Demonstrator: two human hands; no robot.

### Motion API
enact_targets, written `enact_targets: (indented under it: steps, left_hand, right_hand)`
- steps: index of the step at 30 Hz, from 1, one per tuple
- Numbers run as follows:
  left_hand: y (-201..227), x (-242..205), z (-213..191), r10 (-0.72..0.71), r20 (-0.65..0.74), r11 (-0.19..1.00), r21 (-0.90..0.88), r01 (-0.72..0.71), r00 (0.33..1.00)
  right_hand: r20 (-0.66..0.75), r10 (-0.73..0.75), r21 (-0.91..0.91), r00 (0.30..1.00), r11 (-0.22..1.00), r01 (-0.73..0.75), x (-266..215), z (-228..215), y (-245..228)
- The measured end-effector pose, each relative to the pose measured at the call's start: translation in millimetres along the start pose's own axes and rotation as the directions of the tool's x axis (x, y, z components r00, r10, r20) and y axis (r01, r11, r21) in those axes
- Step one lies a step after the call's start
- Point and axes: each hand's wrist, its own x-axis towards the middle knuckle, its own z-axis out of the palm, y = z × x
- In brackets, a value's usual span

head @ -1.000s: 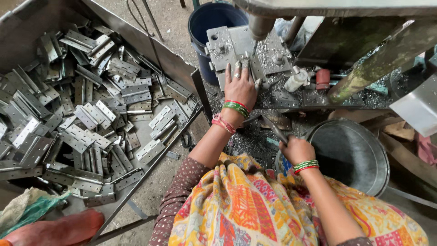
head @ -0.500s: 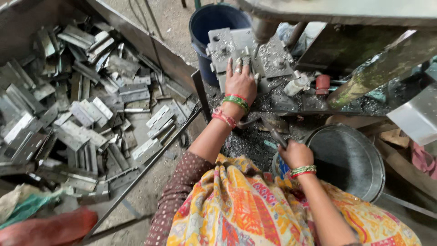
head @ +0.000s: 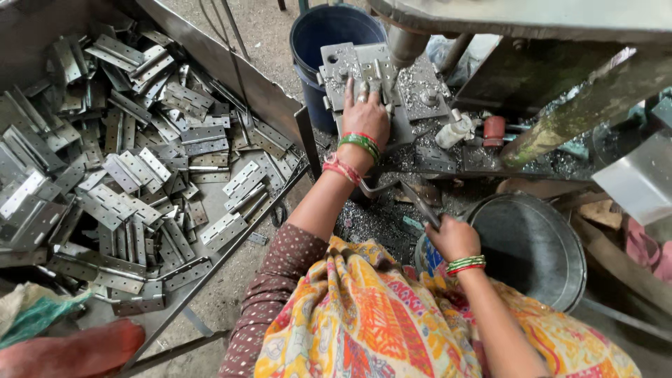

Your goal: The person repeatedly picks up metal hinge pieces from a bin, places them into a jig on a drill press, and operates the machine to drill holes. After each cycle, the person removes the processed piece and returns it to the bin.

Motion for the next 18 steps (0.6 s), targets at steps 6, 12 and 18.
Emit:
enact_targets:
  steps: [6,12,18]
  left_hand:
    - [4.4,-8.5,-9.2,-0.010,0.304,0.993,-0.112,0.046,0.953]
    - [0.2,10.7,4.6,-0.017,0.414,0.997,-0.061,0.046,0.910]
    - [-7.0,6.2,-13.5,-0.046,0.501,0.964,-0.206,0.171,0.864]
  right_hand:
    - [0.157,-0.026,0.019,0.987,1.000,0.023,22.7,-18.0,12.7]
    - [0.039,-0.076,-0.004,0.996,0.997,0.077,17.6,-24.0,10.9]
    - [-0.067,-0.022,-0.016,0.997,1.000,0.021,14.4,44.1,27.3]
